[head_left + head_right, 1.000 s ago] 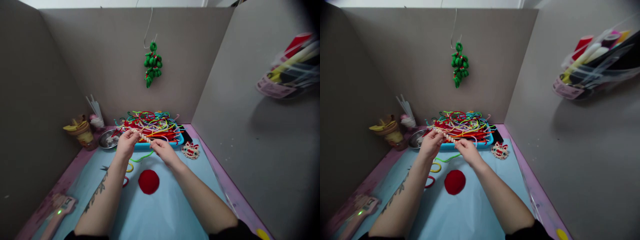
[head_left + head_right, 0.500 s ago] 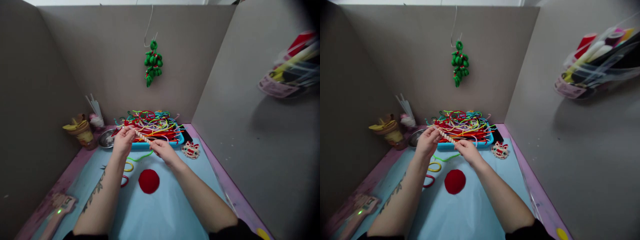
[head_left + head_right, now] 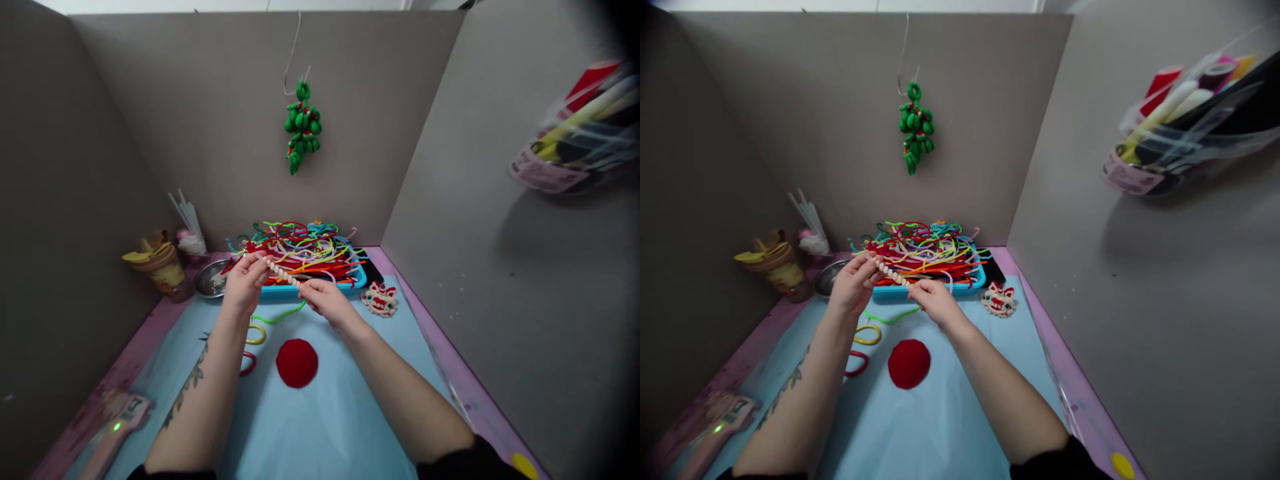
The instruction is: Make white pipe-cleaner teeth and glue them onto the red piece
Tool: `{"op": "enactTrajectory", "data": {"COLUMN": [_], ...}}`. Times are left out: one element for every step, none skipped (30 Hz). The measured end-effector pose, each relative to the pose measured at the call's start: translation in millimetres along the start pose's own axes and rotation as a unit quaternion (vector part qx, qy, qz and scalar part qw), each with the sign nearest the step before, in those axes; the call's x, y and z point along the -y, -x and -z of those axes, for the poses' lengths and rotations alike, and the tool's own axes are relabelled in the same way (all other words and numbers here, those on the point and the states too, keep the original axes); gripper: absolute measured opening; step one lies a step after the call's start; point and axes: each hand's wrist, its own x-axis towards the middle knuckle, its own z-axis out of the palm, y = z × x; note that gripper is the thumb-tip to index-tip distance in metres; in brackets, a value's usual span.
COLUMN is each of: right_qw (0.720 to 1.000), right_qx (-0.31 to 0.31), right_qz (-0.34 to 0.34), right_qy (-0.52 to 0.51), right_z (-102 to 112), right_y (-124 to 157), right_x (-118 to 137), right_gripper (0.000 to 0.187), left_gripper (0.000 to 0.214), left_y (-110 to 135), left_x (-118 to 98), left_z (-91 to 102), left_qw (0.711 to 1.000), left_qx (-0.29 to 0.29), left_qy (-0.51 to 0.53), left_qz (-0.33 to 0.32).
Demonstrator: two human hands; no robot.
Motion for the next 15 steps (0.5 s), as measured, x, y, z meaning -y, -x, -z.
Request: {"op": "enactTrajectory", "data": {"right_qw": [1.000,1.000,1.000,1.000,1.000,1.000,1.000,1.000,1.000,0.999,0.999,0.999,0.999,0.999,0.999], "right_qx": [0.001,0.002,0.004,0.006,0.008,0.009,0.011,0.015,0.019,0.023,0.025,0.028,0.029,0.030,0.030], "right_qz": [-0.001,-0.002,-0.003,-0.003,-0.002,-0.003,-0.003,-0.005,-0.008,-0.011,-0.012,-0.013,-0.013,-0.013,-0.012], "right_qy": [-0.001,-0.003,-0.005,-0.008,-0.010,-0.013,-0.016,-0.019,-0.022,-0.026,-0.030,-0.033,-0.034,-0.035,-0.035], "right_z": [0.0,0.0,0.0,-0.1,-0.3,-0.5,-0.7,-0.8,-0.8,-0.7,-0.4,-0.1,0.2,0.5,0.6], "right_y": [-0.1,-0.2,-0.4,-0.4,-0.5,-0.4,-0.3,0.0,0.3,0.6,1.0,1.3,1.6,1.8,1.9], "right_x": [-0.1,-0.2,-0.1,0.0,0.2,0.6,1.0,1.5,2.1,2.6,3.1,3.4,3.7,3.8,3.8], "right_gripper": [0.029,0.029,0.030,0.030,0.031,0.031,0.032,0.032,0.032,0.032,0.032,0.032,0.032,0.032,0.031], "left_gripper": [0.037,0.037,0.037,0.038,0.039,0.041,0.044,0.047,0.049,0.049,0.047,0.044,0.042,0.041,0.040], "left_y": [0.4,1.0,1.9,3.0,4.2,5.6,6.9,8.1,9.0,9.4,9.3,8.6,7.6,6.3,4.8], "left_x": [-0.2,-0.5,-0.7,-0.9,-0.7,-0.4,0.3,1.2,2.1,2.9,3.3,3.3,2.6,1.2,-0.6], "left_z": [0.1,0.0,-0.4,-1.1,-2.1,-3.3,-4.6,-5.8,-6.8,-7.4,-7.4,-6.9,-5.8,-4.4,-2.6], "left_qw": [1.000,1.000,1.000,0.999,0.999,0.998,0.997,0.995,0.994,0.994,0.994,0.996,0.997,0.998,0.999], "left_qx": [0.006,0.014,0.022,0.030,0.040,0.050,0.061,0.071,0.078,0.081,0.079,0.072,0.063,0.053,0.045], "left_qy": [-0.004,-0.008,-0.013,-0.017,-0.022,-0.028,-0.035,-0.041,-0.046,-0.048,-0.047,-0.042,-0.035,-0.027,-0.021], "left_qz": [0.004,0.009,0.013,0.018,0.024,0.032,0.041,0.050,0.055,0.056,0.052,0.043,0.033,0.024,0.018]}}
